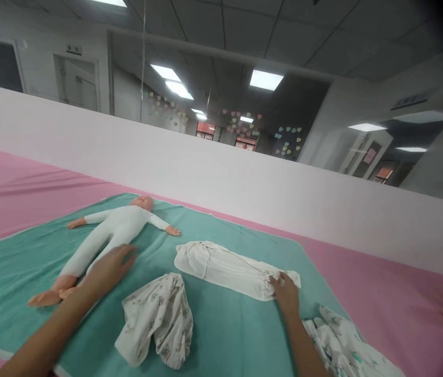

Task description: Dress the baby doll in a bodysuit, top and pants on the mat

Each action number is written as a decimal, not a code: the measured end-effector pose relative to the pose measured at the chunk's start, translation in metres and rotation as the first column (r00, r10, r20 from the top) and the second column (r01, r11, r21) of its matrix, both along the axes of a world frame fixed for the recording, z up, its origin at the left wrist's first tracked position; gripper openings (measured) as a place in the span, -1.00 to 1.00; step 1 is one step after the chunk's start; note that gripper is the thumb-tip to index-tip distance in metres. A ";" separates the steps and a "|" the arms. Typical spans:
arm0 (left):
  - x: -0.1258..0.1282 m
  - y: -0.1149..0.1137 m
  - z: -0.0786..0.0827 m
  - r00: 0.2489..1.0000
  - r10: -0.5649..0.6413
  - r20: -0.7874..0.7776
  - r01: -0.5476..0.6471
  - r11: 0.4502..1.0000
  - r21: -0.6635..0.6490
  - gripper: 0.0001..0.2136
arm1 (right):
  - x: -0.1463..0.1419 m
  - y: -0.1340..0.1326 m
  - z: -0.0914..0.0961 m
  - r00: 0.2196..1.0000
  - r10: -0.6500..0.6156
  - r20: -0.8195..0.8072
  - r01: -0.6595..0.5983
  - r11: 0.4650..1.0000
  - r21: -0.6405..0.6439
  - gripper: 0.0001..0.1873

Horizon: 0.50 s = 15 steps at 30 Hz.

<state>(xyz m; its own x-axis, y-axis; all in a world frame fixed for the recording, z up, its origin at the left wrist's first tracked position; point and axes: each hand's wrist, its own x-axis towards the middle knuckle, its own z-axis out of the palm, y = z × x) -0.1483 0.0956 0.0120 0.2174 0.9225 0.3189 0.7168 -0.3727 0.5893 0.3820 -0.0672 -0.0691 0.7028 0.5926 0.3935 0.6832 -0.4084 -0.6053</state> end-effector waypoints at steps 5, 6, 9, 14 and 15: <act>0.103 0.011 -0.011 0.973 -0.143 0.179 0.179 0.963 -0.203 -0.53 | 0.003 0.000 -0.002 0.999 0.036 -0.011 -0.037 0.986 -0.161 -0.64; 0.121 0.016 -0.011 0.974 -0.127 0.186 0.170 0.956 -0.237 -0.53 | 0.003 -0.002 -0.003 0.999 0.039 -0.008 -0.040 0.985 -0.170 -0.67; 0.166 0.030 -0.009 0.983 -0.067 0.171 0.117 0.946 -0.302 -0.57 | 0.006 -0.004 -0.005 0.998 0.054 -0.017 -0.054 0.997 -0.049 -0.71; 0.238 0.020 0.002 0.963 -0.119 0.242 0.197 0.922 -0.333 -0.74 | 0.000 0.005 -0.003 0.914 0.246 -0.324 -0.123 0.927 0.355 -0.66; 0.254 0.011 0.007 0.947 -0.158 0.280 0.247 0.914 -0.321 -0.73 | -0.006 0.006 0.000 0.843 0.315 -0.436 -0.111 0.895 0.432 -0.63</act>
